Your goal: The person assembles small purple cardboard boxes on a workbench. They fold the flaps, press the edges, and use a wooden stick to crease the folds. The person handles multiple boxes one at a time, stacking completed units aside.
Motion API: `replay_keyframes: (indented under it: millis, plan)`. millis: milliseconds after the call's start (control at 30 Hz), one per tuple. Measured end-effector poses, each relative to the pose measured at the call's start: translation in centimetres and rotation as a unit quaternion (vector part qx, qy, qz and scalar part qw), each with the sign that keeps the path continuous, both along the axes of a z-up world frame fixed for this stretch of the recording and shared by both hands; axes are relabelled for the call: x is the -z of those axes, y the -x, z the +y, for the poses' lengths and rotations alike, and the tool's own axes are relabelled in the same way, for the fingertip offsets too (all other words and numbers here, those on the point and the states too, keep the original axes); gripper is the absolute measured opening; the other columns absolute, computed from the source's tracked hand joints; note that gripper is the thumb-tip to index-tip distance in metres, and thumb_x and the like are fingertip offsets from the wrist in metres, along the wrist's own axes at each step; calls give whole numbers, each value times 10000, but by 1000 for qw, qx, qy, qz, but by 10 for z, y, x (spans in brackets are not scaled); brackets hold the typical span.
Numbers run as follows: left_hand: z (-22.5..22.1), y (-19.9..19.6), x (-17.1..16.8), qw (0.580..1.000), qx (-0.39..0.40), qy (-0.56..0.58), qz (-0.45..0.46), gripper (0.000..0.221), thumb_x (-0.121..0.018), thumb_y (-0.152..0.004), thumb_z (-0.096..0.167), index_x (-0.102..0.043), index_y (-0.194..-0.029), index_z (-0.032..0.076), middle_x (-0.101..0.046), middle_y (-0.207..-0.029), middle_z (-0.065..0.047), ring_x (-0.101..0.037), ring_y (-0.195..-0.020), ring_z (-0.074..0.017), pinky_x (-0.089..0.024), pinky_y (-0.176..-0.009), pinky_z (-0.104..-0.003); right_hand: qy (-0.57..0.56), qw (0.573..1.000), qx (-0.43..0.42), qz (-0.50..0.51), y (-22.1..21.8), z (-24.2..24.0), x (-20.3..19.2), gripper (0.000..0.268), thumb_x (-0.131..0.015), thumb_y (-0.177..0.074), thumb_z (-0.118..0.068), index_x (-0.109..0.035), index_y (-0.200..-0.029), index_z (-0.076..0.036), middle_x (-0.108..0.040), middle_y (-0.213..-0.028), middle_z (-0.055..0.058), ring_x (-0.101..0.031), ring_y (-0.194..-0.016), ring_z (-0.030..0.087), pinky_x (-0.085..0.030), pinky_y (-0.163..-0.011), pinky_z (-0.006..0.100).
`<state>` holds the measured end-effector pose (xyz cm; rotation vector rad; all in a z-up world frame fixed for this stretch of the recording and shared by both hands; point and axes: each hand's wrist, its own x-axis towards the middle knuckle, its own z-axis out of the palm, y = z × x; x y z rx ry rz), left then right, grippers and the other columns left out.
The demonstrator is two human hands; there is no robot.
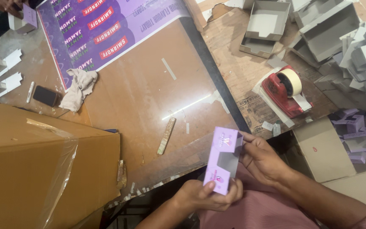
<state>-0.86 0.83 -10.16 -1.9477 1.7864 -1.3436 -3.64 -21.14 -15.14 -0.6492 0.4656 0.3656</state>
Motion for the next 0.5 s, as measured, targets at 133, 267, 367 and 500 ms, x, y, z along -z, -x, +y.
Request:
replay_keyframes:
  millis: [133, 267, 367, 500]
  plan:
    - [7, 1, 0, 991, -45, 55, 115, 58, -557, -982, 362, -572, -956, 312, -514, -1023, 110, -479, -1146, -50, -183, -1179, -674, -167, 970, 21, -176, 7, 3, -13, 533, -519, -1070, 77, -448, -1594, 139, -607, -1397, 163, -589, -1095, 156, -456, -1084, 405]
    - [12, -4, 6, 931, -21, 201, 304, 142, -744, -976, 331, -605, -952, 347, -524, -1050, 102, -491, -1161, -116, -111, -1216, -612, -50, 991, 41, -118, 9, 1, -32, 646, -461, -919, -31, -329, -1543, 68, -535, -1475, 207, -572, -1295, 252, -430, -1118, 455]
    - [14, -2, 9, 881, -36, 236, 408, 212, -848, -833, 373, -655, -877, 298, -510, -1047, 69, -479, -1136, -164, -151, -1191, -617, -25, 993, 59, -101, 11, -3, -41, 649, -446, -939, -50, -285, -1560, 45, -517, -1484, 230, -575, -1295, 297, -430, -1110, 496]
    - [14, -1, 9, 844, -41, 233, 482, 218, -808, -632, 202, -664, -791, 239, -508, -1011, 8, -486, -1092, -216, -239, -1141, -610, 7, 995, 74, -73, 17, -10, -36, 581, -459, -971, -77, -357, -1523, 74, -585, -1402, 244, -639, -1224, 329, -474, -1069, 509]
